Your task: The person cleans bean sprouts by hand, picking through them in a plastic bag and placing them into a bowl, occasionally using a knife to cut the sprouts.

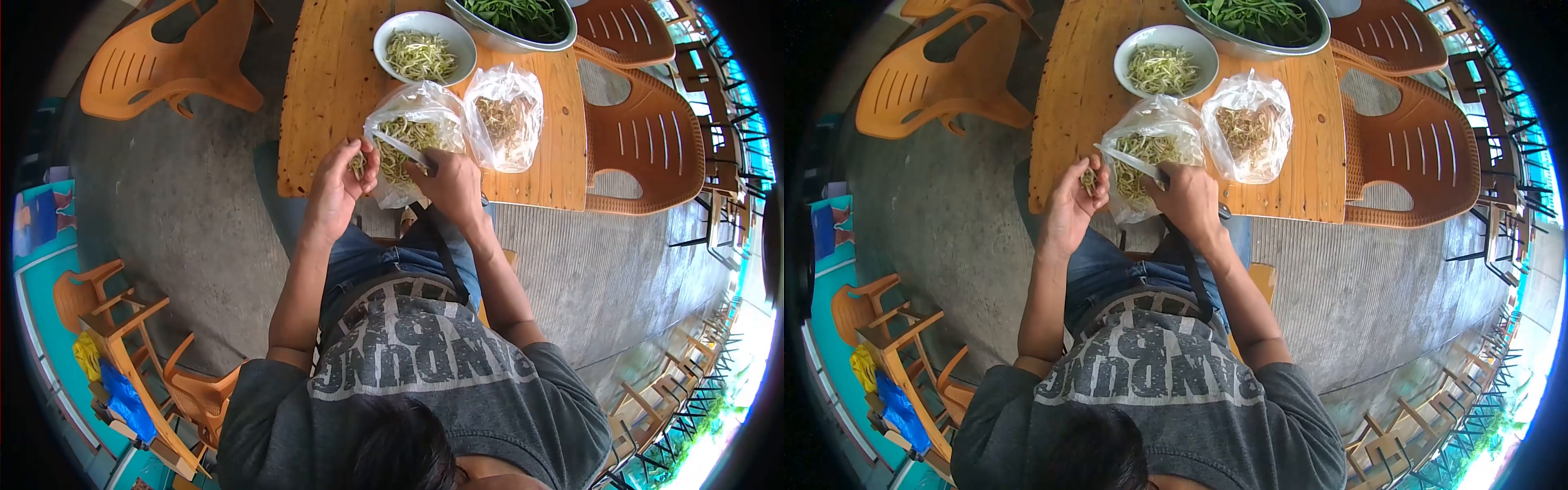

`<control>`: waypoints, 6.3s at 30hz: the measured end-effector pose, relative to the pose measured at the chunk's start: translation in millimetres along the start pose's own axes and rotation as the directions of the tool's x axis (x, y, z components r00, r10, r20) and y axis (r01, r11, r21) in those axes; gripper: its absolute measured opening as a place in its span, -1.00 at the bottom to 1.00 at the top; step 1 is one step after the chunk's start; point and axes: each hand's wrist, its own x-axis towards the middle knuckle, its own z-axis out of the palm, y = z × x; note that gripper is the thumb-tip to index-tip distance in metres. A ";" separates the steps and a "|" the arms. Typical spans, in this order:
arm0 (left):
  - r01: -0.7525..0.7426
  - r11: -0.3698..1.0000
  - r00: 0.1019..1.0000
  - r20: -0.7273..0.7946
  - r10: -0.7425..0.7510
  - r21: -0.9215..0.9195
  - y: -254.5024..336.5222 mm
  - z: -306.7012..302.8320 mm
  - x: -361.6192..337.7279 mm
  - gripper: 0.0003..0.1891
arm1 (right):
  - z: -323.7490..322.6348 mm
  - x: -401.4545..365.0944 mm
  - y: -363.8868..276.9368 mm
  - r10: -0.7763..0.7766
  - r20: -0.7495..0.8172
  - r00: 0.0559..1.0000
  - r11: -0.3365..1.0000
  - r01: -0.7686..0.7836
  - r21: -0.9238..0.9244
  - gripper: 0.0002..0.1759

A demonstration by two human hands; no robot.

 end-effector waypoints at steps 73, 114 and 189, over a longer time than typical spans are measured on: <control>-0.239 0.652 0.971 0.197 0.139 0.720 -46.1 94.5 59.5 -0.84 | -69.4 -27.7 38.0 0.146 0.049 0.988 0.460 -0.112 0.881 -0.72; 0.008 0.993 0.996 -0.082 -0.018 -0.119 -6.1 -27.1 -16.9 -0.85 | 1.2 33.4 -4.9 -0.135 -0.146 0.980 0.987 0.146 0.070 -0.78; 0.055 0.904 0.987 0.116 -0.115 0.424 -55.9 83.9 50.1 -0.89 | -70.4 -22.2 42.4 0.200 -0.135 0.970 0.787 -0.077 0.613 -0.66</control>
